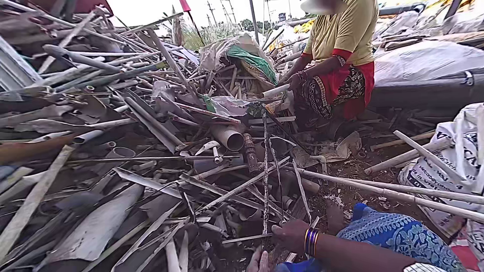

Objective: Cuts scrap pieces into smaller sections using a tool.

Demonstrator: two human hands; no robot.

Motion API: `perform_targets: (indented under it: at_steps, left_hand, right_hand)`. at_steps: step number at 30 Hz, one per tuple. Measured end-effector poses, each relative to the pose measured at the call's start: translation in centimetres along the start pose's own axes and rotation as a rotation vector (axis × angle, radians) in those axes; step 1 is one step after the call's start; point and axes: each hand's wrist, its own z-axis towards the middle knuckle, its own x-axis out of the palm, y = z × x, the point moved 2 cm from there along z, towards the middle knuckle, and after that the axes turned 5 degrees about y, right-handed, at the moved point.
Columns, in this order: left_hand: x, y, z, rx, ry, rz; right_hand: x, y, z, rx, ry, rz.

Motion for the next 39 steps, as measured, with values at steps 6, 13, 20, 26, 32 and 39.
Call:
perform_targets:
  at_steps: [6,13,20,26,32,39]
  left_hand:
    - [0.4,-1.4,-1.2,-0.002,0.014,-0.138]
    - [0.7,-2.3,-1.2,-0.067,0.006,-0.336]
    - [-0.2,-3.2,-1.6,0.001,-0.007,-0.422]
    - [0.0,-2.7,-1.2,-0.125,0.007,-0.841]
    - [-0.8,-2.3,-0.8,-0.089,-0.058,-0.746]
    - [-0.7,-2.2,-1.0,-0.116,0.015,-0.822]
  right_hand:
    - [-3.9,-5.0,0.6,0.416,-0.137,0.209]
    - [-1.5,-0.8,-0.6,0.130,-0.033,0.043]
    - [-1.1,-0.6,-0.3,0.104,-0.074,0.071]
    - [-1.3,-3.8,0.8,0.269,-0.096,0.127]
    - [-0.4,2.4,-1.4,-0.018,0.057,0.021]
    - [-0.5,-3.3,1.9,0.242,-0.074,0.192]
